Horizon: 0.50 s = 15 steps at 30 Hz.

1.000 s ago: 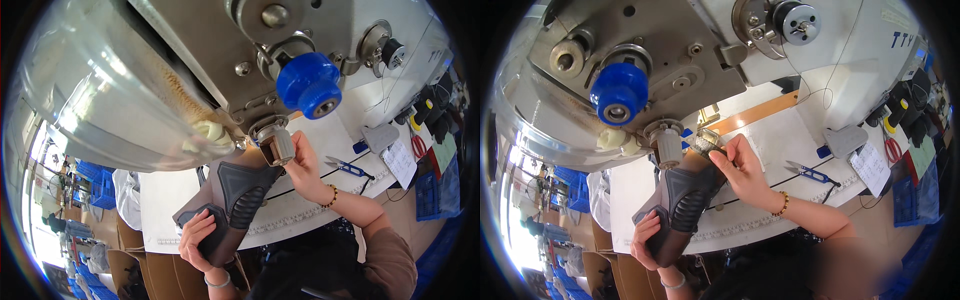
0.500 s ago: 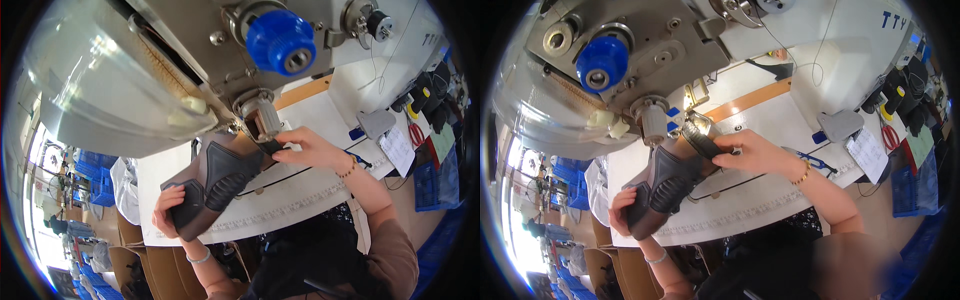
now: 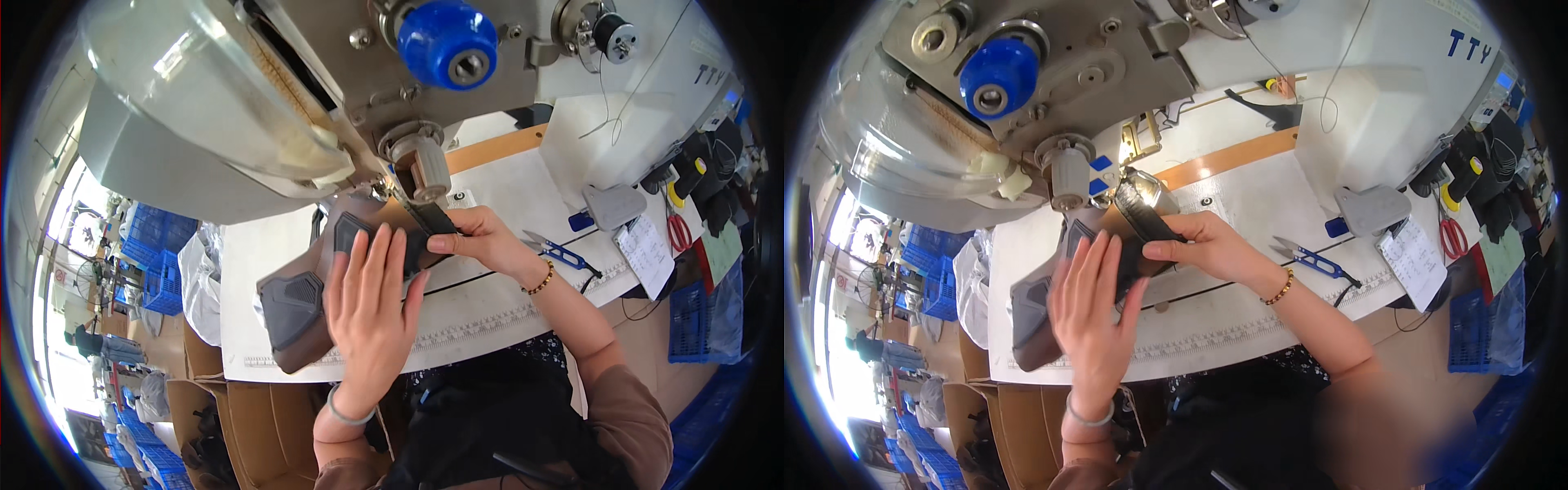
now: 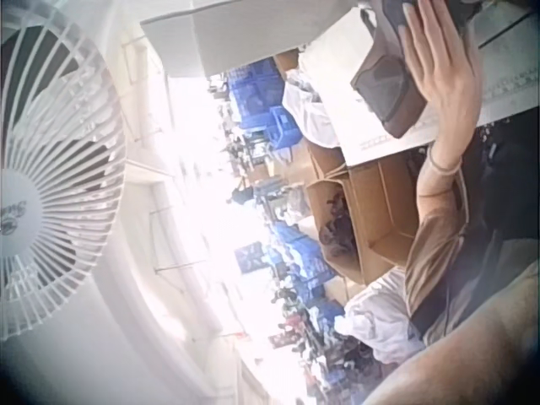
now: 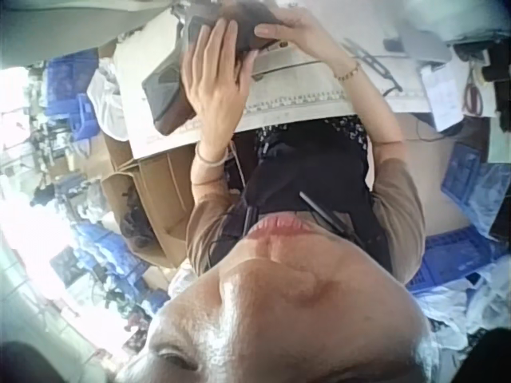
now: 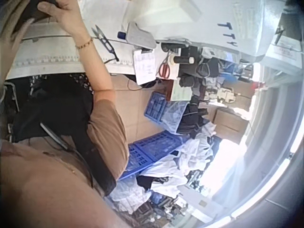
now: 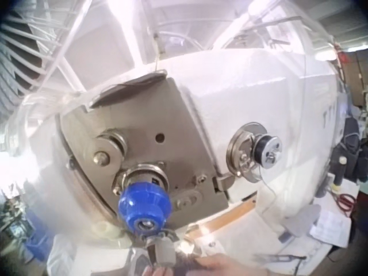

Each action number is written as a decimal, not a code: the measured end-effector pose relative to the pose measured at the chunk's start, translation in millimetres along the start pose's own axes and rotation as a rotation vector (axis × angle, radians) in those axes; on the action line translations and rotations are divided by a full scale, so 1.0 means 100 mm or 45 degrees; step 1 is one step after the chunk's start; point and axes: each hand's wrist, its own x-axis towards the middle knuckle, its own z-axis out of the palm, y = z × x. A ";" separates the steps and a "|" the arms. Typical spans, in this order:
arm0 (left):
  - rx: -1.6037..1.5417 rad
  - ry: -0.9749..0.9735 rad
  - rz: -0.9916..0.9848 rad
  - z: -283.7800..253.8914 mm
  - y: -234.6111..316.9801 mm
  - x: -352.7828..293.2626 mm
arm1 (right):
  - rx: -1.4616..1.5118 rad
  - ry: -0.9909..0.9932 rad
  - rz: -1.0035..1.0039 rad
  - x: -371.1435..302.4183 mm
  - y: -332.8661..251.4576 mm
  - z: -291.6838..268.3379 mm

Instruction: The person stitches shoe upper pieces together using an industrial sewing machine, guiding the material through the needle by hand and trimming excess thread with snips.

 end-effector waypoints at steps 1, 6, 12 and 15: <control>0.057 0.063 0.013 0.17 -0.01 -0.02 | 0.035 -0.014 -0.005 0.03 0.01 -0.02; 0.074 0.159 0.069 0.29 -0.06 0.01 | 0.003 -0.075 -0.052 0.03 0.03 -0.08; 0.100 0.181 0.108 0.32 -0.10 0.05 | 0.067 -0.057 -0.004 0.03 0.03 -0.07; 0.069 0.191 0.145 0.32 -0.20 0.08 | 0.086 -0.038 -0.052 0.05 0.04 -0.01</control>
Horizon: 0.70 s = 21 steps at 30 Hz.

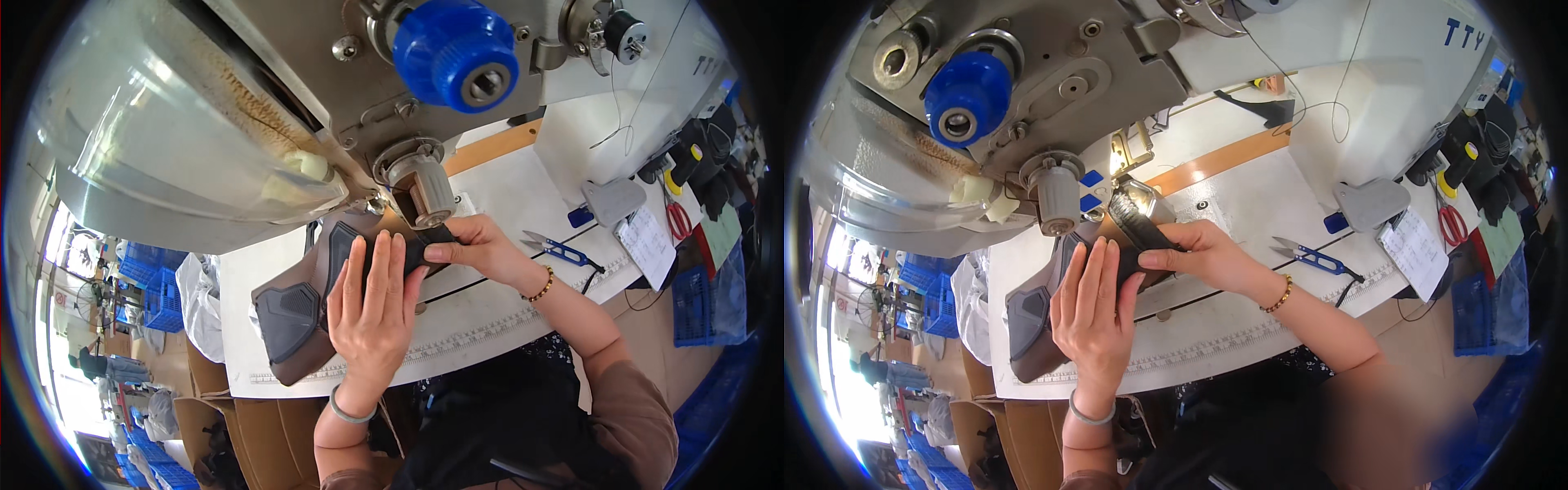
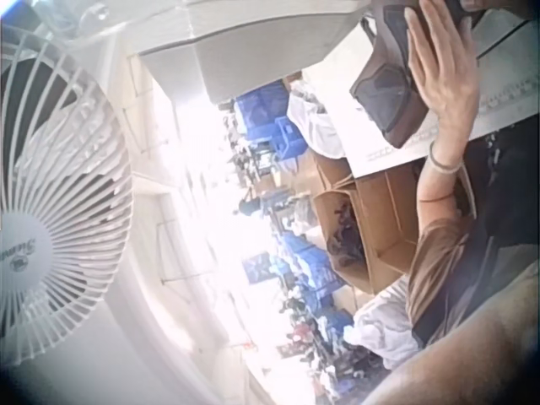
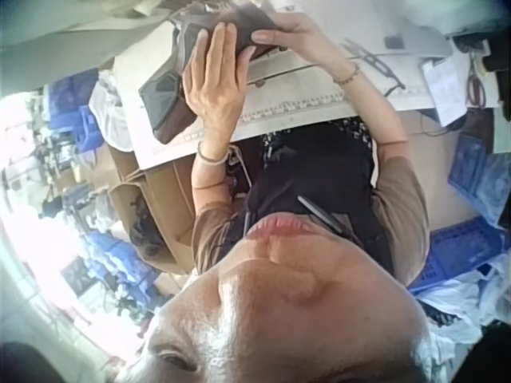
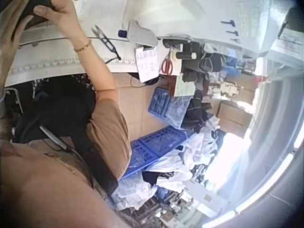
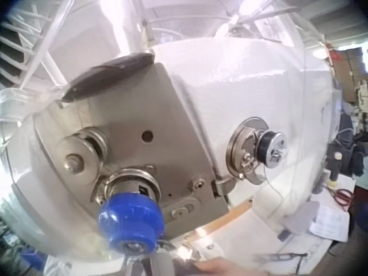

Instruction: The person stitches shoe upper pieces together using an industrial sewing machine, guiding the material through the needle by hand and trimming excess thread with snips.

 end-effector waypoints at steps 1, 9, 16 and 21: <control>-0.029 0.009 0.018 0.00 -0.03 0.01 | 0.024 0.050 -0.004 0.00 0.03 0.03; -0.224 0.085 0.118 0.13 -0.29 0.01 | -0.149 0.221 -0.060 -0.07 0.13 0.14; -0.036 0.102 0.106 0.13 -0.11 -0.31 | -0.914 0.302 -0.551 -0.29 0.10 0.15; 0.135 -0.041 0.164 0.32 0.00 -0.56 | -1.171 0.508 -0.560 -0.33 0.24 0.29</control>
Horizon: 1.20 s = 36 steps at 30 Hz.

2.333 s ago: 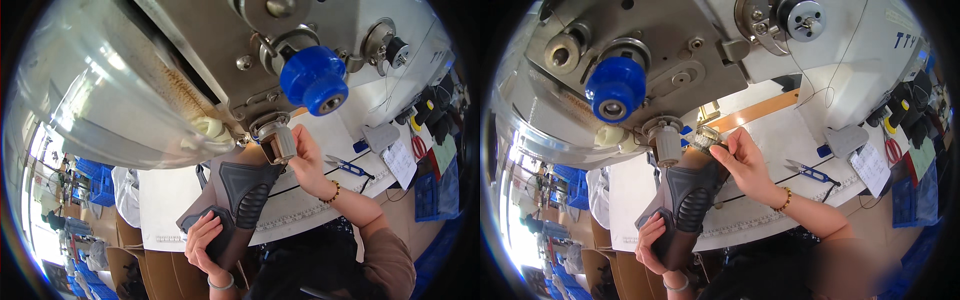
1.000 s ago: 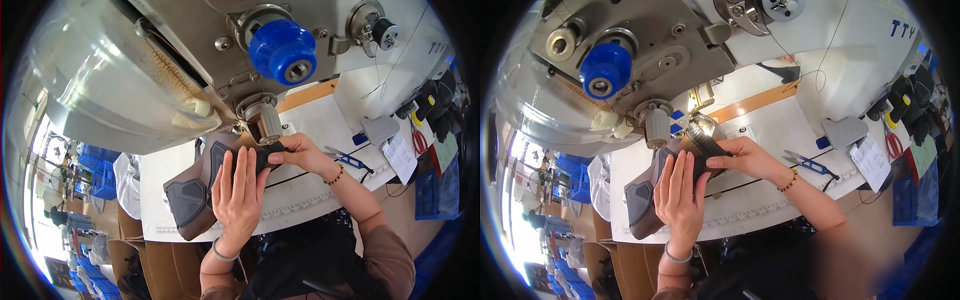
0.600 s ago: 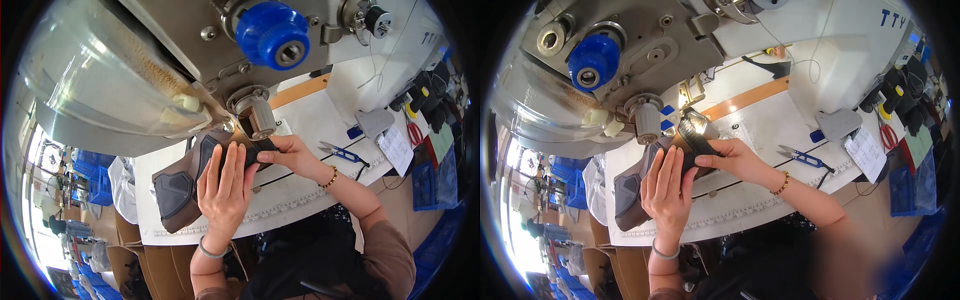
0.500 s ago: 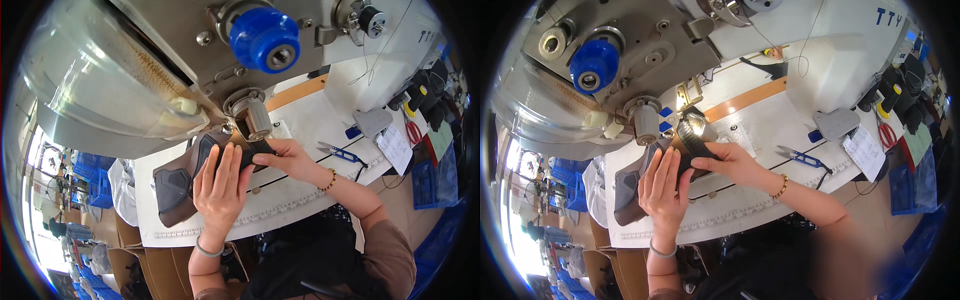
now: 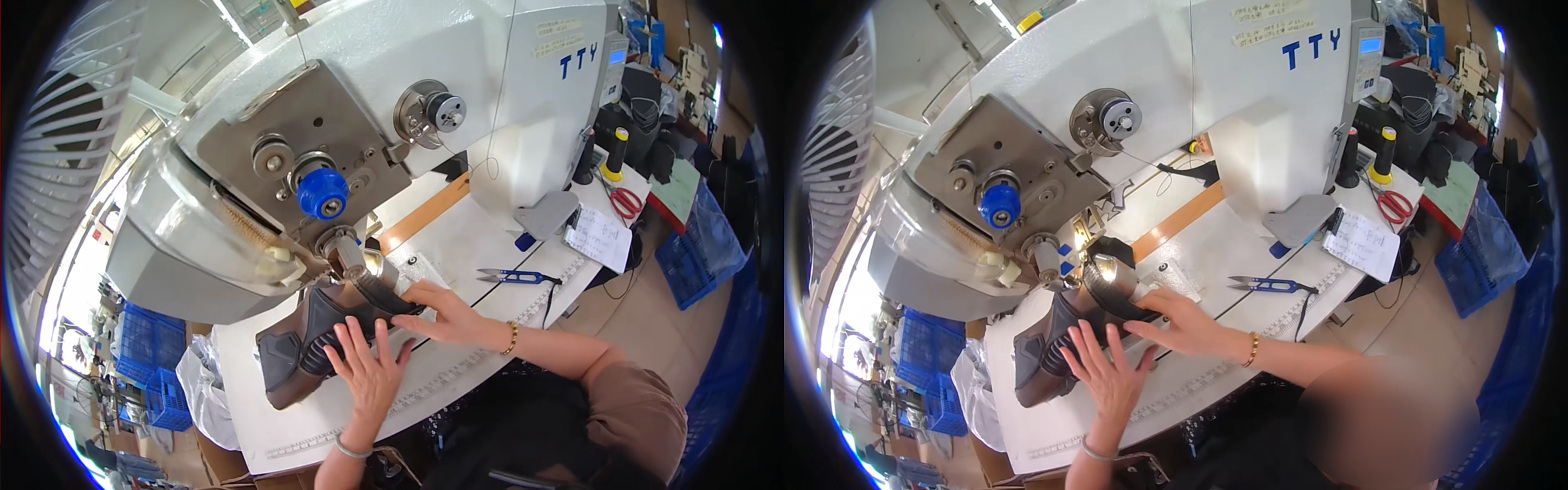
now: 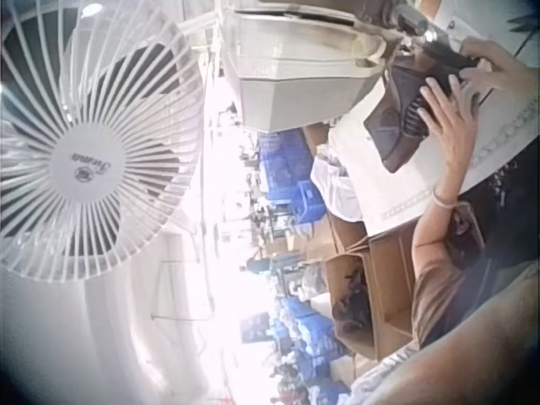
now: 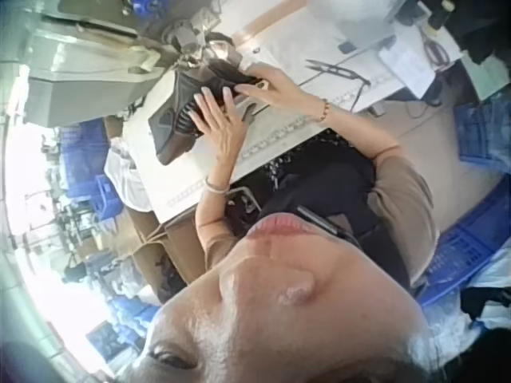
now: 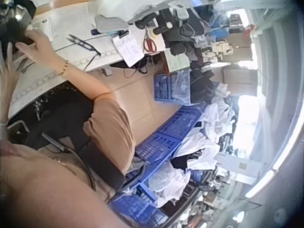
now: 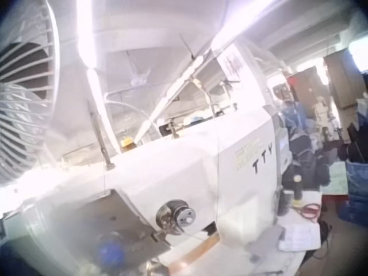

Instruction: The person stitches shoe upper pieces together using an industrial sewing machine, guiding the material through the needle by hand and trimming excess thread with snips.

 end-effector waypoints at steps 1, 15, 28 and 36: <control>0.162 0.061 0.078 0.11 -0.03 0.00 | 0.284 0.057 0.228 -0.04 -0.02 0.05; 0.096 0.318 0.278 0.00 -0.33 0.25 | 1.018 -0.394 0.643 0.21 -0.20 0.01; 0.277 0.227 0.207 0.03 -0.19 0.25 | 0.961 -0.501 0.430 0.21 0.09 0.14; 0.378 0.215 0.126 -0.03 0.00 0.34 | 1.058 -0.628 0.450 0.31 0.12 -0.05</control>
